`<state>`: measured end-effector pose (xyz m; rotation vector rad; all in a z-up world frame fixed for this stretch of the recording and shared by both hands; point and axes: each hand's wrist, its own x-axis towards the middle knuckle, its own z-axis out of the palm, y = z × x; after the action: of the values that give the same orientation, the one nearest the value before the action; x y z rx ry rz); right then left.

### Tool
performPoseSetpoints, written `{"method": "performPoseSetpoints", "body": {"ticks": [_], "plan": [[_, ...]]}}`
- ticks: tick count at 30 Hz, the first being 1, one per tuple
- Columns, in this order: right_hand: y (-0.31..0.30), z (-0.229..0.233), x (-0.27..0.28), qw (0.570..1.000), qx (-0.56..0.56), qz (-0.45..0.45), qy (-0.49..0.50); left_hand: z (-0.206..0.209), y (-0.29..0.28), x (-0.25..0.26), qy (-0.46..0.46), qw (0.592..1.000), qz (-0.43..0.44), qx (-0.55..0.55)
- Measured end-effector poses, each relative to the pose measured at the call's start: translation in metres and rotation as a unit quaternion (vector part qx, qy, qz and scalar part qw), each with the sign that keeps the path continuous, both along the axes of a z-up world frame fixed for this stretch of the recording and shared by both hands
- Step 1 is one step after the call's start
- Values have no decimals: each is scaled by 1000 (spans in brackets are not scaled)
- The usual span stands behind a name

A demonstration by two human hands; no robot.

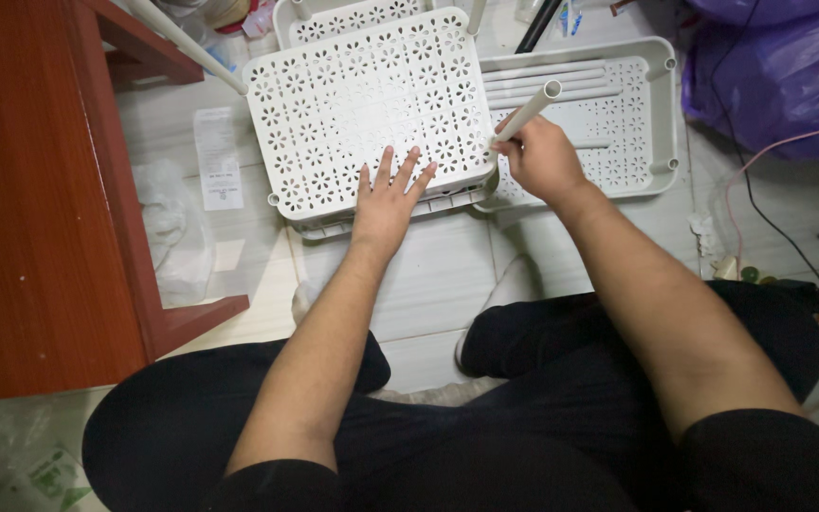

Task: The person assembles a white plastic storage rack by inserting cylindrical legs into corner holes on perforated trays and stacking the trays together. They handle multiple trays and legs, aligning and pressing components to form a multi-tiered unit.

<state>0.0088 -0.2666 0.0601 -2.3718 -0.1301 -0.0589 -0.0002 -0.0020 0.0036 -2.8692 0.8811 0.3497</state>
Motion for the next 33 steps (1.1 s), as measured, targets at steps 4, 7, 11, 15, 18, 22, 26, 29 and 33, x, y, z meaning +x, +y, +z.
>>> {"method": "performPoseSetpoints", "body": {"ticks": [4,7,11,15,18,22,26,29,33], "plan": [[-5,4,4,999,15,16,34,0,0,-1,-11,1000,0,-5],[-24,-1,15,994,-15,3,108,1,1,-1,-15,1000,2,-25],[-63,-44,16,981,-140,-17,132,2,3,-6,5,999,10,-48],[-87,-112,11,956,-241,42,163,3,3,-10,0,995,21,-102],[-90,-147,12,935,-304,116,143,4,4,-9,3,992,27,-127],[-84,-163,-2,898,-373,108,205,7,5,-11,2,985,37,-171],[-83,-166,-7,899,-378,78,205,10,4,-11,4,987,39,-158],[-85,-174,-6,827,-431,102,347,10,2,-12,10,984,43,-175],[-91,-184,-8,859,-353,64,365,9,3,-14,38,978,61,-198]]}}
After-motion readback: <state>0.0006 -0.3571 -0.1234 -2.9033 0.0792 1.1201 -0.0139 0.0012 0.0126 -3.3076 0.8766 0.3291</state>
